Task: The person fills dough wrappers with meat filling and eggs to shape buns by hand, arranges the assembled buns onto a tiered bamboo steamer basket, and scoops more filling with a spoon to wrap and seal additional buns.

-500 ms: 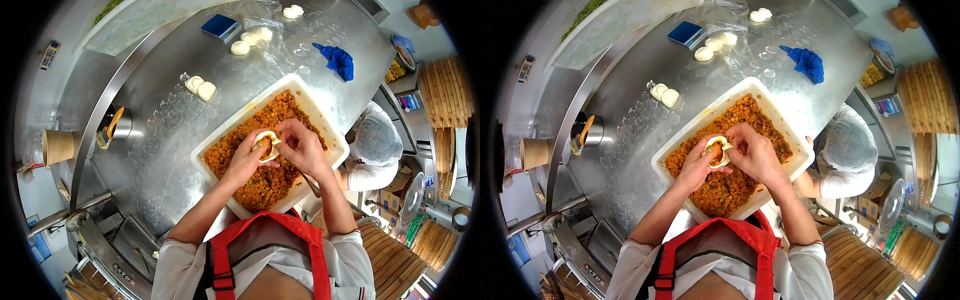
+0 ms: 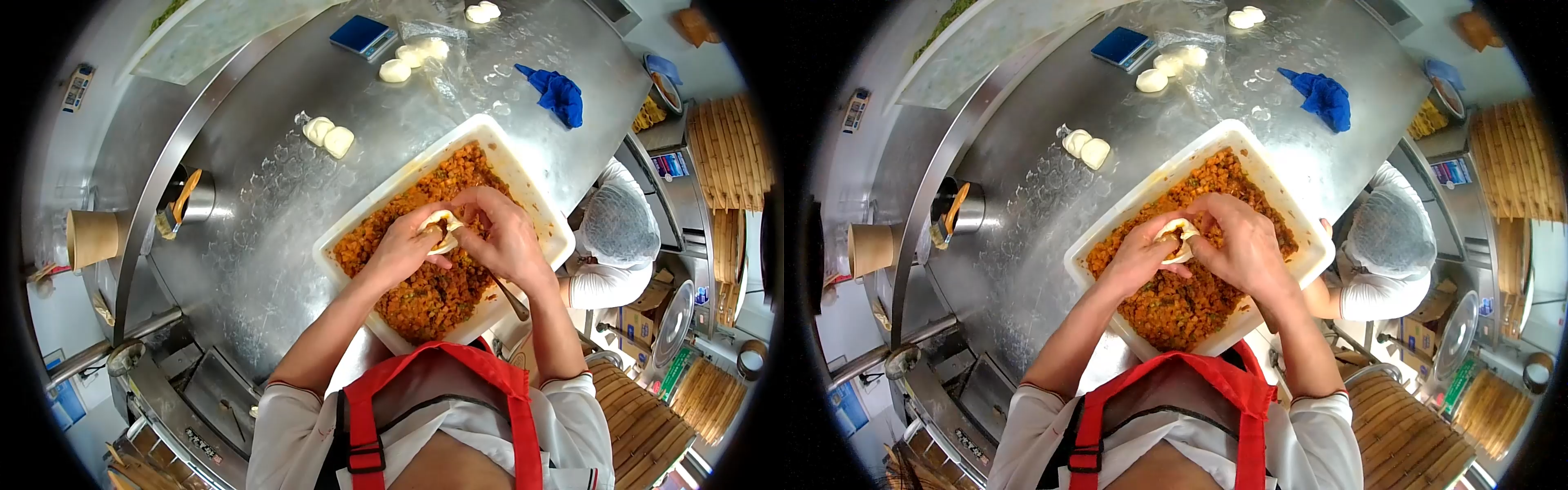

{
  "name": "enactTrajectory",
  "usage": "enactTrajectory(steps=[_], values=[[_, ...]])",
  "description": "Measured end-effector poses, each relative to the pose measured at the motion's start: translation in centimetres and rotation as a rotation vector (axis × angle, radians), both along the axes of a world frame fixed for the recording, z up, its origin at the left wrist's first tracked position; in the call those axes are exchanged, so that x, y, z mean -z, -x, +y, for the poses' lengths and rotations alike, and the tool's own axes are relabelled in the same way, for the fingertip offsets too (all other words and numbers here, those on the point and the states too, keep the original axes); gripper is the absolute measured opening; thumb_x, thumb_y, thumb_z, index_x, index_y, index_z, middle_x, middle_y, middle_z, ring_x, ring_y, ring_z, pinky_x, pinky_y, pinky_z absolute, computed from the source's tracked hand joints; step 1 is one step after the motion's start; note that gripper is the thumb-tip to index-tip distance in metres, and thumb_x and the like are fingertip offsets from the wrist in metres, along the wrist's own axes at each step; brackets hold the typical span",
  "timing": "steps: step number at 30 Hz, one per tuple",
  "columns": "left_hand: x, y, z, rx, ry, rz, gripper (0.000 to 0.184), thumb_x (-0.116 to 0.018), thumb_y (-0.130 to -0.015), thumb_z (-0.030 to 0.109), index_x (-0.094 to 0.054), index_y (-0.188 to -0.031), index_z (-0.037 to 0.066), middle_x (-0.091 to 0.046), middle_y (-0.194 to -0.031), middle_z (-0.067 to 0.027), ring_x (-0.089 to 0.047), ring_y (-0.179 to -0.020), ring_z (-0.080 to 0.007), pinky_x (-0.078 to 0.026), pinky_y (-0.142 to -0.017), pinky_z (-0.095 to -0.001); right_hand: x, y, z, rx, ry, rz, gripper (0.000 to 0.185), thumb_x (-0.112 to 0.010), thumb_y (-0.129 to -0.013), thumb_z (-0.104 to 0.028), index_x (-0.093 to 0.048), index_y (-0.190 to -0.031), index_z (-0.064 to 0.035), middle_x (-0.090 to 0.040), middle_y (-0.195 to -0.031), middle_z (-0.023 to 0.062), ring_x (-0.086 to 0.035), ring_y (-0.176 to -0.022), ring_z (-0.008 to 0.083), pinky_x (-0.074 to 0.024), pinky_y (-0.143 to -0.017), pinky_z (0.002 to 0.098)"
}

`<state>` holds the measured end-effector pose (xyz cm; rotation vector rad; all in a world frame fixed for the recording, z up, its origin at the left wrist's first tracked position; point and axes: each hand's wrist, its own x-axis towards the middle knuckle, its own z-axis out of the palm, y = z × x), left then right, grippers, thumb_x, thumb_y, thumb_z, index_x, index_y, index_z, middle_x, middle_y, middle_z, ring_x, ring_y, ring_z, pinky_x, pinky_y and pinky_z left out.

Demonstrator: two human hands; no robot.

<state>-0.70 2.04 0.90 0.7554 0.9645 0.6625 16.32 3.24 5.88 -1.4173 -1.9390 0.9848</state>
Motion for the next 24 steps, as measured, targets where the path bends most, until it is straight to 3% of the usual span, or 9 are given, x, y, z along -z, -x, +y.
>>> enactTrajectory(steps=[2, 5, 11, 14, 17, 21, 24], values=[[0.1, 0.2, 0.2, 0.082, -0.030, 0.037, 0.040, -0.043, -0.092, 0.004, -0.043, -0.131, -0.002, -0.055, -0.112, -0.0113, -0.060, -0.095, -0.0176, -0.058, -0.068, -0.0268, 0.1, -0.2, 0.3, -0.072, -0.004, -0.033, 0.016, -0.061, -0.072, -0.006, -0.060, -0.087, -0.0004, -0.061, -0.080, 0.0143, -0.062, -0.074, 0.0296, -0.0486, -0.069, 0.0381], [-0.9, 0.2, 0.3, 0.119, -0.054, 0.136, 0.039, -0.043, -0.091, 0.004, -0.044, -0.130, -0.002, -0.056, -0.112, -0.0120, -0.060, -0.095, -0.0174, -0.058, -0.067, -0.0267, 1.1, -0.8, 0.5, -0.114, 0.054, -0.027, 0.018, -0.063, -0.073, -0.005, -0.061, -0.090, -0.0020, -0.060, -0.081, 0.0094, -0.058, -0.071, 0.0216, -0.0457, -0.063, 0.0315], [-1.2, 0.2, 1.0, 0.149, -0.100, 0.147, 0.042, -0.045, -0.089, 0.004, -0.045, -0.130, -0.003, -0.057, -0.112, -0.0129, -0.061, -0.094, -0.0180, -0.057, -0.073, -0.0289, 0.4, -0.4, 0.1, -0.080, -0.057, 0.007, 0.016, -0.062, -0.073, -0.004, -0.060, -0.089, -0.0016, -0.060, -0.083, 0.0115, -0.059, -0.076, 0.0258, -0.0465, -0.067, 0.0336], [-0.2, 0.5, 1.3, 0.263, -0.129, 0.188, 0.041, -0.043, -0.092, 0.011, -0.043, -0.131, -0.003, -0.056, -0.114, -0.0126, -0.061, -0.095, -0.0192, -0.057, -0.074, -0.0287, -0.2, -0.1, 0.4, -0.089, -0.065, -0.007, 0.015, -0.061, -0.073, -0.006, -0.060, -0.087, -0.0021, -0.060, -0.082, 0.0150, -0.061, -0.079, 0.0314, -0.0482, -0.072, 0.0398], [0.1, 1.0, 1.8, 0.169, -0.077, 0.096, 0.046, -0.039, -0.095, 0.025, -0.041, -0.133, -0.001, -0.057, -0.113, -0.0120, -0.061, -0.095, -0.0194, -0.057, -0.074, -0.0297, 0.9, -0.7, 0.3, -0.132, -0.040, -0.038, 0.018, -0.062, -0.072, -0.003, -0.060, -0.089, -0.0014, -0.060, -0.083, 0.0108, -0.059, -0.075, 0.0234, -0.0463, -0.066, 0.0328], [-0.1, 2.3, 1.8, 0.070, -0.008, -0.085, 0.051, -0.040, -0.092, 0.031, -0.039, -0.135, 0.002, -0.053, -0.122, -0.0116, -0.055, -0.106, -0.0149, -0.053, -0.074, -0.0299, 0.7, -0.8, 0.2, -0.070, 0.025, 0.002, 0.015, -0.062, -0.073, -0.004, -0.060, -0.088, -0.0011, -0.059, -0.078, 0.0094, -0.057, -0.069, 0.0193, -0.0451, -0.061, 0.0305], [-0.3, 1.2, -0.1, 0.040, -0.237, 0.087, 0.048, -0.042, -0.095, 0.026, -0.035, -0.138, 0.005, -0.047, -0.128, -0.0095, -0.049, -0.111, -0.0147, -0.047, -0.082, -0.0279, 0.8, -0.4, -0.1, -0.005, 0.005, 0.057, 0.012, -0.062, -0.075, -0.005, -0.059, -0.086, -0.0009, -0.058, -0.074, 0.0081, -0.056, -0.065, 0.0169, -0.0440, -0.057, 0.0291]])
